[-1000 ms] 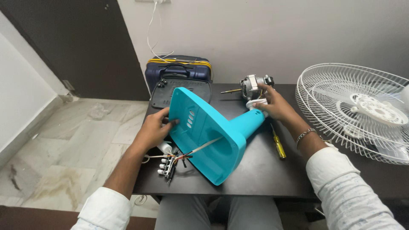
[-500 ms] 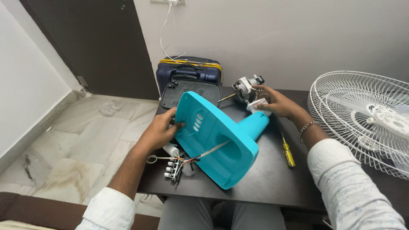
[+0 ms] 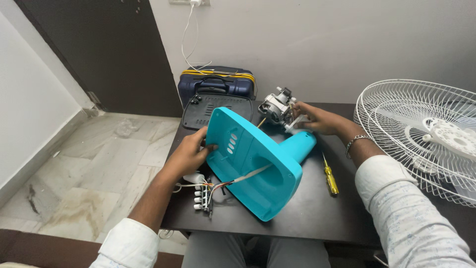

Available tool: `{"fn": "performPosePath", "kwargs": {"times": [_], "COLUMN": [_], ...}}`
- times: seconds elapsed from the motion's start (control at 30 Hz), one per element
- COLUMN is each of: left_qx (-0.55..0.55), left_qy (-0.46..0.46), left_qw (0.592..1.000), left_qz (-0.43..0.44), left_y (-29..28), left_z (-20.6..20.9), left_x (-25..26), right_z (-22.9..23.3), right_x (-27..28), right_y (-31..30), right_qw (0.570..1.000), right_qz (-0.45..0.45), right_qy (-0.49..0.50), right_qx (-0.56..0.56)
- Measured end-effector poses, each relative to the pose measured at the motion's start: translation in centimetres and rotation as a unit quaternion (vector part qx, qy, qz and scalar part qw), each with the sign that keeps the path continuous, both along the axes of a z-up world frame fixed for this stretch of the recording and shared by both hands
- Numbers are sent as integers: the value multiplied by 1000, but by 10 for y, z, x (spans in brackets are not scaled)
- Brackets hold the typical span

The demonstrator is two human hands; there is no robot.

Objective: The person disassembles a teal fan base, removes the motor, and then reassembles the base by connecting internal wires and securing components with a screwdriver. The fan blade cage and other parts remain on the table during the process.

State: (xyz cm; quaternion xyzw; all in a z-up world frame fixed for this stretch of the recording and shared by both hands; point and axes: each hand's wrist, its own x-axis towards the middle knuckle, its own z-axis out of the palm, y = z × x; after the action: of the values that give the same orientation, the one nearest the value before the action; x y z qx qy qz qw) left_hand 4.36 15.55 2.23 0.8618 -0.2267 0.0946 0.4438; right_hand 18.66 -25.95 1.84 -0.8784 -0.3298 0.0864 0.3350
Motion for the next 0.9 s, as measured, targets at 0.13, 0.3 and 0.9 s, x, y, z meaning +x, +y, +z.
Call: {"fn": "performPosePath", "kwargs": {"times": [0.13, 0.3, 0.9], "left_qx": [9, -1, -15], "left_qy": [5, 17, -2], "left_qw": [1000, 1000, 998], "left_qz": [8, 9, -56], "left_y": [-9, -17, -37], "left_z": [-3, -2, 4], "left_x": [3, 3, 1], "right_z": [9, 34, 57], "right_x": [0, -11, -33], "right_y": [0, 16, 55], "right_qw": [998, 991, 938], "right_qz": [-9, -56, -183], "right_qy": [-22, -55, -55], "right_qx": [-57, -112, -289]}}
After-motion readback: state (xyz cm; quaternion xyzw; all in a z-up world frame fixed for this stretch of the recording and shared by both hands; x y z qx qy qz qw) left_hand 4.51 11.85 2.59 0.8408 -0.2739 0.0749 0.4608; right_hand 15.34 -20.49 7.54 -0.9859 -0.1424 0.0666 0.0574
